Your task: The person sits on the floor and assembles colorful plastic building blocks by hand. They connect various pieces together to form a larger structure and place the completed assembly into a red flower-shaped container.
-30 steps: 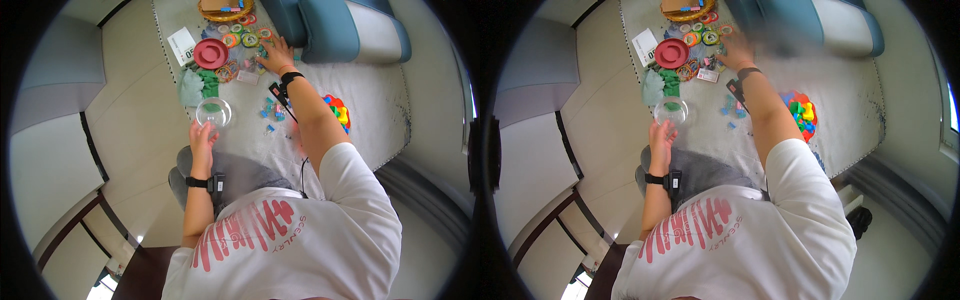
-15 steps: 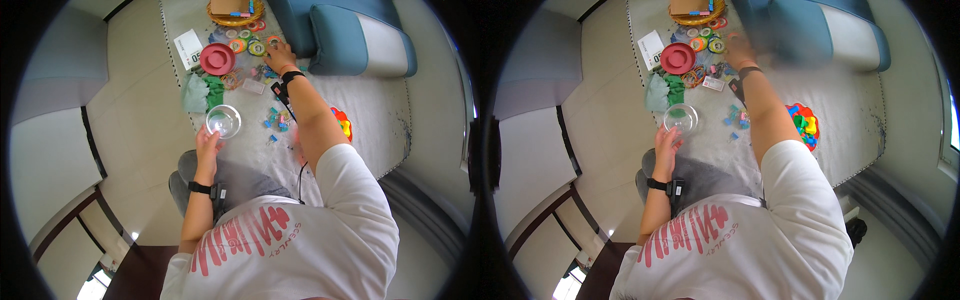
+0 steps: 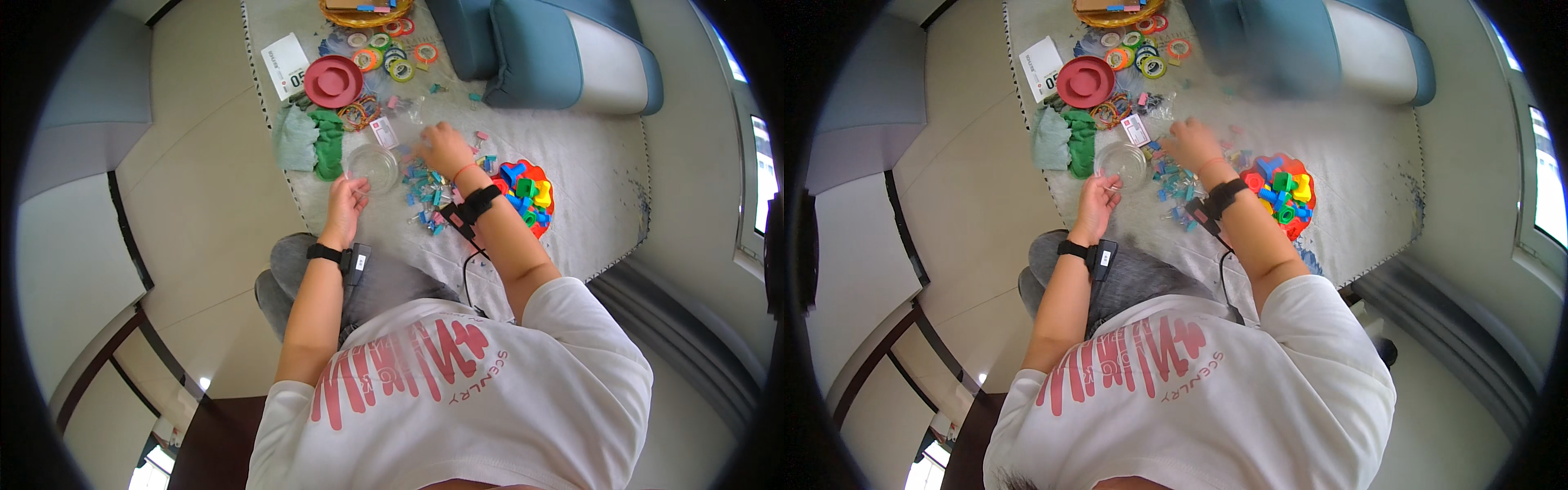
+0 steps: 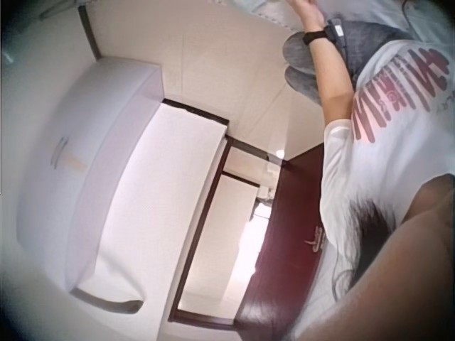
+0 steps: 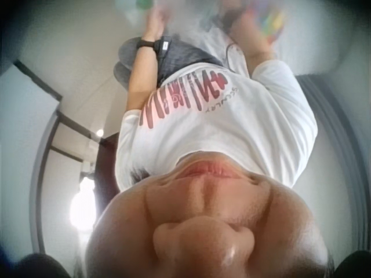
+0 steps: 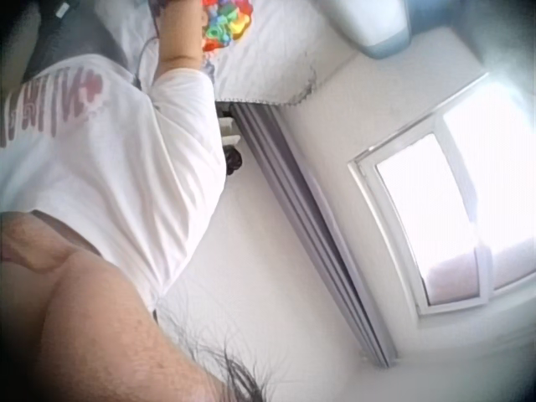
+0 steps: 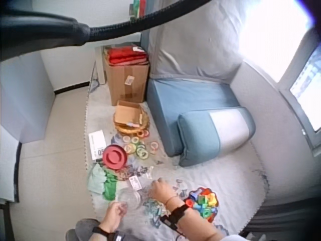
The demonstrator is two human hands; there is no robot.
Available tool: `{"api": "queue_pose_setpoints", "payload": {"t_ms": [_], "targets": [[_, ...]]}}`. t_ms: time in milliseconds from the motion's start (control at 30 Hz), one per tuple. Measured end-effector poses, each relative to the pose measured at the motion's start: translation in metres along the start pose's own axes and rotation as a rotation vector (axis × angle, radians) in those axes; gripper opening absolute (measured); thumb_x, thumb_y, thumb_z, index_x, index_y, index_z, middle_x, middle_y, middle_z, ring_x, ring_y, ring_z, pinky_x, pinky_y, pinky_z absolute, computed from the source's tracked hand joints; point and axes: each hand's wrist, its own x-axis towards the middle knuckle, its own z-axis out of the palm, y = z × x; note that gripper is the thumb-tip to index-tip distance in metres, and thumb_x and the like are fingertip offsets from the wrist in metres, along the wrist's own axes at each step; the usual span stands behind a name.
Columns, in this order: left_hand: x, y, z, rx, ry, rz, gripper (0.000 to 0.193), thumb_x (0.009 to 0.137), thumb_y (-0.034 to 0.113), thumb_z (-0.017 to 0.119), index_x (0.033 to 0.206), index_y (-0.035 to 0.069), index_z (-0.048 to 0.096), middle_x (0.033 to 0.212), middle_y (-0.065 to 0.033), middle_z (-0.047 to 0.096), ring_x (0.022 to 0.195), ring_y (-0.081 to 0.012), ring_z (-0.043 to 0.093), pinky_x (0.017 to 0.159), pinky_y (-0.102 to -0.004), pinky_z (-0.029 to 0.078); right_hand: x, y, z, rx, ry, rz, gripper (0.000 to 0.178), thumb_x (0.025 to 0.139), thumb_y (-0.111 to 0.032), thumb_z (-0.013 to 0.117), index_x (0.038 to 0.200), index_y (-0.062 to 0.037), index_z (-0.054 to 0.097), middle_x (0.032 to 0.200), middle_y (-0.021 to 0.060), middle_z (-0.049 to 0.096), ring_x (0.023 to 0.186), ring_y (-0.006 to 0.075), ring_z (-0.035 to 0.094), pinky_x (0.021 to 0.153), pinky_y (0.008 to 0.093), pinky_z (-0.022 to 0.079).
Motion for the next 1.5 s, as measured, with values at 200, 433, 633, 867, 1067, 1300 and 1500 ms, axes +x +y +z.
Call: {"api": "queue_pose_setpoints", "payload": {"t_ms": [200, 433, 633, 867, 1067, 1300, 1500], "targets": [[0.011, -0.014, -0.003, -0.051, -0.026, 0.000, 0.036, 0.087, 0.040, 0.048, 0.114, 0.016, 0.046, 0.098, 0.0012, 0.058, 0.092, -0.0117, 0.051, 0.074, -0.0287, 0.032, 0.113, 0.025, -0.010, -0.223, 0.342, -0.085, 0.029, 0.078, -0.020, 0.064, 0.104, -0.0070, 0.061, 0.104, 0.0152, 0.059, 0.105, 0.0346, 0.052, 0.088, 0.0421, 0.044], [0.013, -0.015, -0.012, -0.068, -0.058, -0.042, 0.035, 0.086, 0.046, 0.047, 0.105, 0.017, 0.047, 0.096, 0.0022, 0.055, 0.091, -0.0111, 0.046, 0.075, -0.0274, 0.031, 0.150, 0.010, -0.022, -0.334, 0.073, -0.028, 0.027, 0.077, -0.020, 0.067, 0.099, -0.0071, 0.062, 0.104, 0.0172, 0.060, 0.101, 0.0380, 0.055, 0.088, 0.0428, 0.045], [0.019, -0.016, -0.013, -0.045, -0.119, -0.073, 0.048, 0.084, 0.046, 0.049, 0.124, 0.020, 0.039, 0.099, 0.0033, 0.054, 0.096, -0.0115, 0.047, 0.081, -0.0321, 0.029, 0.083, 0.047, 0.018, -0.273, 0.168, 0.053, 0.017, 0.080, -0.019, 0.056, 0.088, -0.0044, 0.060, 0.088, 0.0285, 0.059, 0.087, 0.0439, 0.058, 0.078, 0.0470, 0.049], [0.021, -0.020, -0.018, -0.022, -0.125, -0.052, 0.046, 0.084, 0.047, 0.049, 0.120, 0.021, 0.040, 0.098, 0.0035, 0.054, 0.096, -0.0108, 0.047, 0.079, -0.0320, 0.029, -0.018, 0.004, 0.036, 0.056, -0.046, 0.058, 0.025, 0.079, -0.023, 0.060, 0.096, -0.0059, 0.060, 0.089, 0.0233, 0.060, 0.084, 0.0423, 0.057, 0.077, 0.0463, 0.048], [0.022, -0.020, -0.020, 0.006, -0.095, -0.040, 0.037, 0.084, 0.048, 0.050, 0.109, 0.022, 0.045, 0.097, 0.0051, 0.055, 0.093, -0.0085, 0.045, 0.078, -0.0311, 0.029, 0.046, -0.038, 0.012, 0.109, 0.332, -0.019, 0.031, 0.076, -0.018, 0.068, 0.105, -0.0113, 0.060, 0.098, 0.0184, 0.059, 0.093, 0.0381, 0.056, 0.081, 0.0433, 0.047], [0.010, -0.015, -0.037, 0.109, -0.014, -0.141, 0.044, 0.084, 0.054, 0.046, 0.107, 0.016, 0.053, 0.096, 0.0034, 0.058, 0.086, -0.0097, 0.045, 0.074, -0.0291, 0.030, 0.086, -0.024, 0.025, 0.137, 0.297, -0.122, 0.017, 0.074, -0.009, 0.065, 0.091, -0.0092, 0.063, 0.091, 0.0160, 0.058, 0.087, 0.0358, 0.057, 0.077, 0.0419, 0.047], [0.013, -0.012, -0.042, 0.086, -0.058, -0.169, 0.046, 0.082, 0.054, 0.049, 0.114, 0.021, 0.047, 0.102, 0.0015, 0.058, 0.091, -0.0115, 0.047, 0.072, -0.0309, 0.031, 0.017, 0.008, 0.030, 0.307, 0.380, -0.099, 0.019, 0.080, -0.015, 0.062, 0.097, -0.0094, 0.063, 0.081, 0.0136, 0.062, 0.086, 0.0334, 0.059, 0.077, 0.0413, 0.047]]}}
